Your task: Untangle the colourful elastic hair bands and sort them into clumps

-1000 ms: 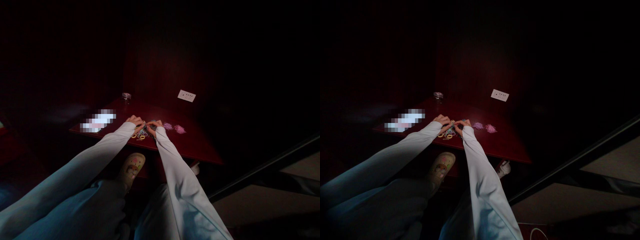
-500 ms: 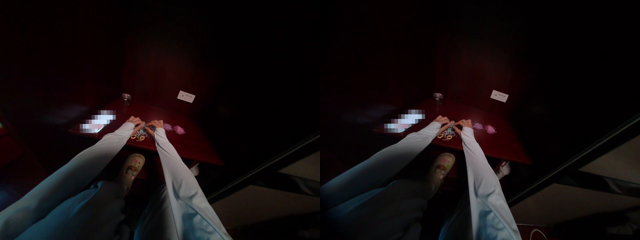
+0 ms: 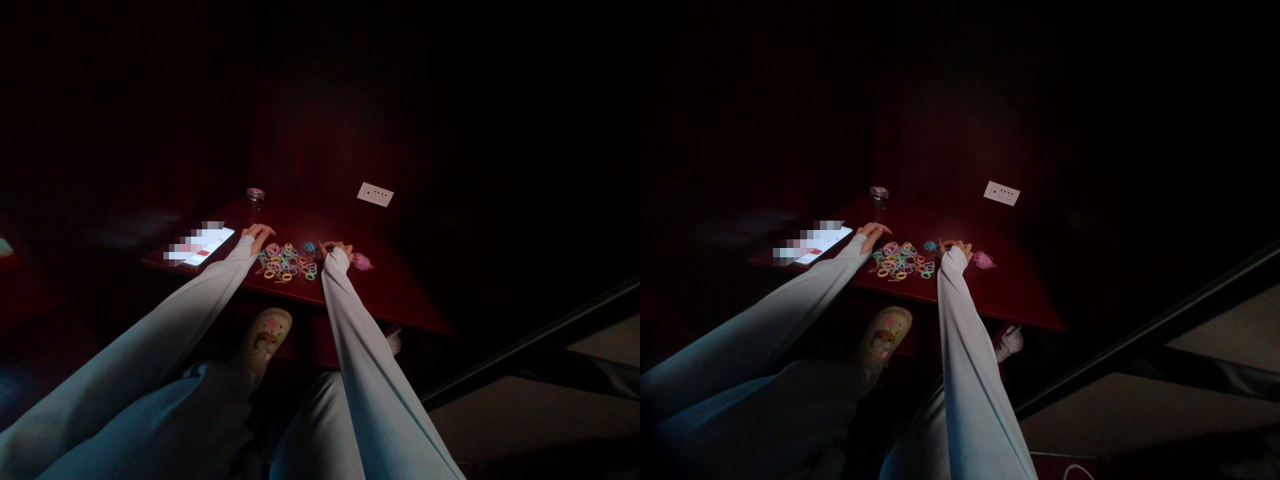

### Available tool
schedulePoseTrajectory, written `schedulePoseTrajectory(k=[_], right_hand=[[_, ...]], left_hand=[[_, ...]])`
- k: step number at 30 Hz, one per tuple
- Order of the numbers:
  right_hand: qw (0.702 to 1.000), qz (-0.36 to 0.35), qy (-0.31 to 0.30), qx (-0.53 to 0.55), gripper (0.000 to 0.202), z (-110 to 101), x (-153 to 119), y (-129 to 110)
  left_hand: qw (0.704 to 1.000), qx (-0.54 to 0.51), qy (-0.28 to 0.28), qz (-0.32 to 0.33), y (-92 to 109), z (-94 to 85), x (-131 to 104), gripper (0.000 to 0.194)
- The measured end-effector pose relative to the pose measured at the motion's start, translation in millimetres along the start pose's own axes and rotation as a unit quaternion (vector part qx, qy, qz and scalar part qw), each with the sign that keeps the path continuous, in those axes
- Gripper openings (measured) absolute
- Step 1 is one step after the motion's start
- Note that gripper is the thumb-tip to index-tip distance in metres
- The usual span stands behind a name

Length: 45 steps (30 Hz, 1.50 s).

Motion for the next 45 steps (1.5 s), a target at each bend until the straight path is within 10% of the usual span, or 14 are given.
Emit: schedulePoseTrajectory(k=[9,16,45], right_hand=[[0.991,-0.117,-0.021,0.066,0.033,5,-19,-28],[0.947,-0.252,-0.171,0.102,0.033,31,-58,-54],[0.97,-0.136,-0.154,0.133,0.009,39,-40,-35]], left_hand=[[1.0,-0.002,-0.018,-0.02,-5,3.3,1,0.034],[0.999,0.014,-0.04,-0.007,-3,7.8,2,0.037],[0.998,0.005,-0.058,0.035,15,19.3,-7,0.059]])
Point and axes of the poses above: each hand's wrist, its own x-axis towards the middle knuckle, its own z-axis out of the palm, y = z × x, the point moved 8 cm from there along x, towards the middle knuckle, and after that the axes turned 12 degrees about z, right-handed, at the moved point
